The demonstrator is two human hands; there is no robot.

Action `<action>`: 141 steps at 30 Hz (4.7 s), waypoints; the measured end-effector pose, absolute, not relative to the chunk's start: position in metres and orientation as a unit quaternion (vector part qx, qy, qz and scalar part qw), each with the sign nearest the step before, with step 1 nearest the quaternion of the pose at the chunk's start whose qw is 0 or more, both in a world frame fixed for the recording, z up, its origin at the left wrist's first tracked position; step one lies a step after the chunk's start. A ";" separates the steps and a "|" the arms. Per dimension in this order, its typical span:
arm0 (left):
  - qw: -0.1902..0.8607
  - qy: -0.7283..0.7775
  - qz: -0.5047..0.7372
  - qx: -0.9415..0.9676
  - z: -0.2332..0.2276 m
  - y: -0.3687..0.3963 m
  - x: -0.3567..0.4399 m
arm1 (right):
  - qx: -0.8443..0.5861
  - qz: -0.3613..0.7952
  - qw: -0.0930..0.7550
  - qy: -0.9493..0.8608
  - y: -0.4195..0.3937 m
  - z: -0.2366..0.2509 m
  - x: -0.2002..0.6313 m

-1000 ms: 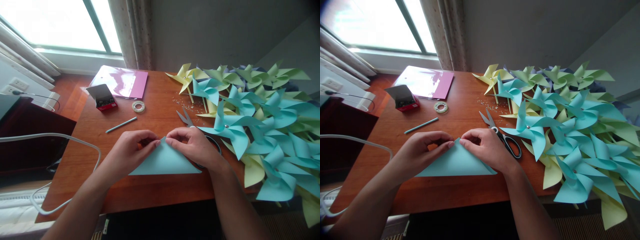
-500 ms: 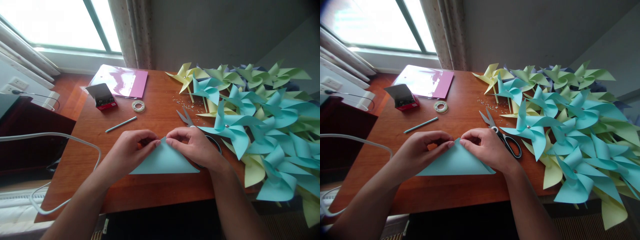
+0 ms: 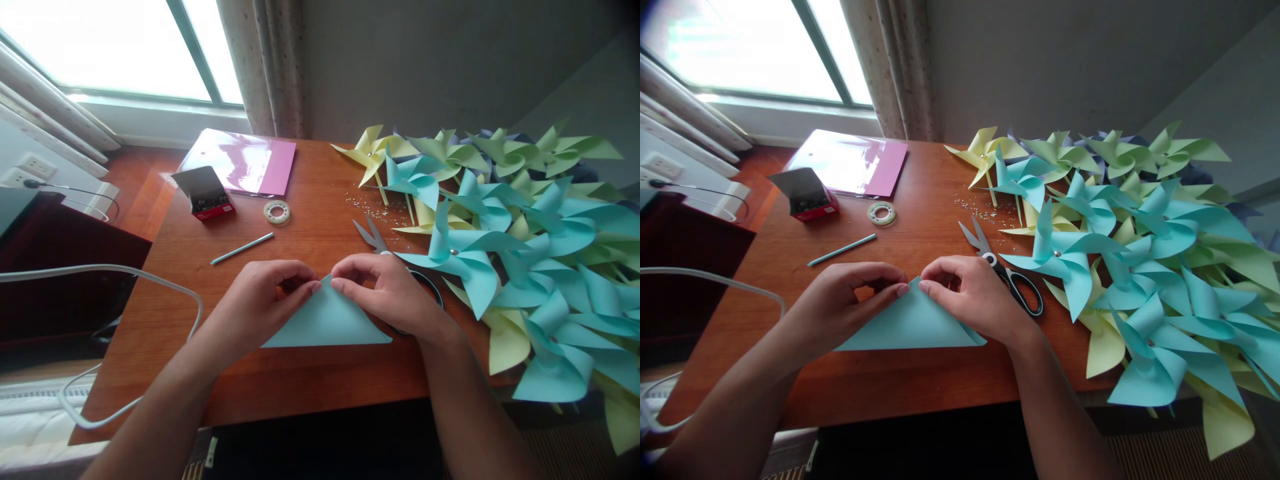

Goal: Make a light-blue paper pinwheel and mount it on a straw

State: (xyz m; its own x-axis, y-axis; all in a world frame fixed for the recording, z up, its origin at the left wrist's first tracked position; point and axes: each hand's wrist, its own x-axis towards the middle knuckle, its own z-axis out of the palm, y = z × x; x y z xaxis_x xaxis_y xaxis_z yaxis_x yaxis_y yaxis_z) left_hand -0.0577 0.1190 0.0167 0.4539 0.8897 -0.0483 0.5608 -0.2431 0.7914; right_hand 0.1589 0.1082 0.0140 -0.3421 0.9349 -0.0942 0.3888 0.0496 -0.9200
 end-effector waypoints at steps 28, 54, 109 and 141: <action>-0.001 0.403 0.105 0.909 -0.005 0.030 -0.036 | -0.531 0.248 0.253 -0.770 0.128 -0.014 0.140; 0.001 0.403 0.091 0.911 -0.014 0.021 -0.034 | -0.498 0.261 0.217 -0.798 0.125 -0.012 0.142; 0.070 0.392 0.066 0.915 -0.032 0.005 -0.037 | -0.560 0.048 0.274 -0.780 -0.023 -0.039 0.148; -0.050 0.450 0.099 0.886 -0.016 -0.013 -0.090 | -0.594 0.039 0.276 -0.754 -0.014 -0.024 0.150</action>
State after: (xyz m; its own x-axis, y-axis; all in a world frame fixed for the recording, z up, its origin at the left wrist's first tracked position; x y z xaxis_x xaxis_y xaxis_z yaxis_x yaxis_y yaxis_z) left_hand -0.0900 -0.0133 -0.0159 0.5754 0.7874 0.2212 0.8073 -0.5902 0.0011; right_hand 0.1501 -0.0137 -0.0243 -0.1408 0.9184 0.3698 0.8750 0.2902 -0.3876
